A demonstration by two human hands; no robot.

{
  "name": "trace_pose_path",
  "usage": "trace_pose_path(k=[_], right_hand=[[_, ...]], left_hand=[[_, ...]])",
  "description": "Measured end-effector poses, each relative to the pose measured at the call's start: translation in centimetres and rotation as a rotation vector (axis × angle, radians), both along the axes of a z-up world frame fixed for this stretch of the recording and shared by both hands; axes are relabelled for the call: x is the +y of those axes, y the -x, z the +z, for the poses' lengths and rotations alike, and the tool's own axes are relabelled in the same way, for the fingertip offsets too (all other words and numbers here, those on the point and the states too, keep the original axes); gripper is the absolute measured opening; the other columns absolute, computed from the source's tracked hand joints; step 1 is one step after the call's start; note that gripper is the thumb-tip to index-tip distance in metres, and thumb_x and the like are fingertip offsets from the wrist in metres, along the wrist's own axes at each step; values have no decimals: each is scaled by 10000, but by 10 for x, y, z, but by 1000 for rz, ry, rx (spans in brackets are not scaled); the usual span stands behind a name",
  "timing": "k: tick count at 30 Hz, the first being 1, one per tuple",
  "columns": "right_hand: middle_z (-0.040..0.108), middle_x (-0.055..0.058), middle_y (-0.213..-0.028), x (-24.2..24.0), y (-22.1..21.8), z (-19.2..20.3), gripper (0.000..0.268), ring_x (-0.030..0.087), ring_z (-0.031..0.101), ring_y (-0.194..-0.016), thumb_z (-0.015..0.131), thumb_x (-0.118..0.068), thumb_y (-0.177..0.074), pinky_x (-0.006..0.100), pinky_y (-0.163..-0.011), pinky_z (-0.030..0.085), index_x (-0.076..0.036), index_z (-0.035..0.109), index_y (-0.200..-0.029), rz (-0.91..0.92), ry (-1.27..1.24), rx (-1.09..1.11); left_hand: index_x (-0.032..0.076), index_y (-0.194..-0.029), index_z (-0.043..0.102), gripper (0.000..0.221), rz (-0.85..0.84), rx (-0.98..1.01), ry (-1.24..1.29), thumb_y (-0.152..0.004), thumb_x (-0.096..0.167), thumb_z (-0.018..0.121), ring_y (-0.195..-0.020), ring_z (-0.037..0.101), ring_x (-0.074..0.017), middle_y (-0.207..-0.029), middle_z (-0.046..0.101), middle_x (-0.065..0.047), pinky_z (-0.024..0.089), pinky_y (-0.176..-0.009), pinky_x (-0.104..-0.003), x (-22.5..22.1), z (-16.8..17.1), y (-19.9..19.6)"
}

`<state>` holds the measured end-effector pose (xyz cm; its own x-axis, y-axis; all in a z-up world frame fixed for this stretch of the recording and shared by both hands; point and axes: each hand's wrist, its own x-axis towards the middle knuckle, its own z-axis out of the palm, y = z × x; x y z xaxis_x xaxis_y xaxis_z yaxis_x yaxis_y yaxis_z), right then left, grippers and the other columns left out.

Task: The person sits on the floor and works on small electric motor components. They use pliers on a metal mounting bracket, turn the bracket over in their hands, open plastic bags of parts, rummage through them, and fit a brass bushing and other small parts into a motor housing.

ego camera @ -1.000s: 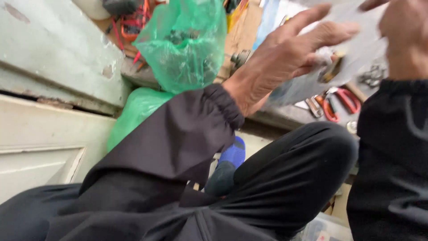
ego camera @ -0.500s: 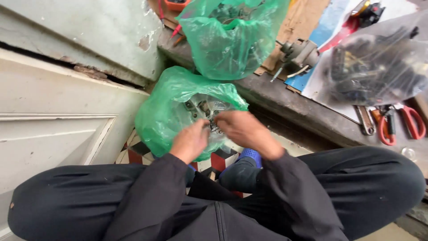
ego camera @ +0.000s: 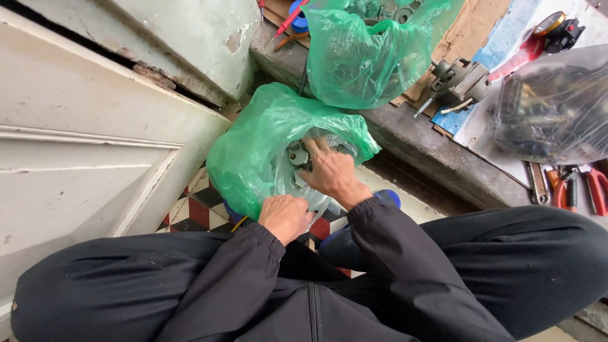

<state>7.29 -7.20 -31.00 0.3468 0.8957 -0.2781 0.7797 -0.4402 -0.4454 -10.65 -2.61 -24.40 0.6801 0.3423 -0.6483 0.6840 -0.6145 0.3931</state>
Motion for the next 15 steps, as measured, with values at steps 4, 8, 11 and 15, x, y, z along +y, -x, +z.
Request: trace_pose_path(k=[4, 8, 11, 15], right_hand=[[767, 10, -725, -6, -34, -76, 145, 261, 803, -687, 633, -213, -876, 473, -595, 624, -254, 772, -880, 147, -73, -587], [856, 88, -952, 15, -60, 32, 365, 389, 808, -1054, 589, -382, -983, 574, -944, 633, -306, 841, -1236, -191, 159, 128], [842, -43, -992, 23, -55, 106, 352, 250, 805, -1055, 608, -389, -936, 488, -960, 634, -356, 799, -1229, -295, 42, 193], [817, 95, -1274, 15, -19, 57, 328, 361, 727, -1258, 628, -328, -1055, 551, -1084, 571, -241, 769, -1338, -100, -162, 157]], left_hand=[[96, -810, 805, 339, -37, -47, -76, -977, 327, 622, -885, 810, -415, -815, 799, -186, 603, -798, -515, 8, 8, 6], [148, -781, 781, 371, -26, -139, -161, -1025, 374, 617, -856, 816, -397, -802, 799, -162, 557, -898, -509, 15, 23, 12], [102, -814, 788, 359, -96, -260, -192, -1016, 361, 642, -914, 787, -400, -818, 782, -185, 502, -1033, -547, 14, 46, 17], [121, -825, 817, 259, -173, -429, -290, -959, 332, 750, -915, 743, -326, -821, 775, -129, 485, -984, -500, -10, 54, 25]])
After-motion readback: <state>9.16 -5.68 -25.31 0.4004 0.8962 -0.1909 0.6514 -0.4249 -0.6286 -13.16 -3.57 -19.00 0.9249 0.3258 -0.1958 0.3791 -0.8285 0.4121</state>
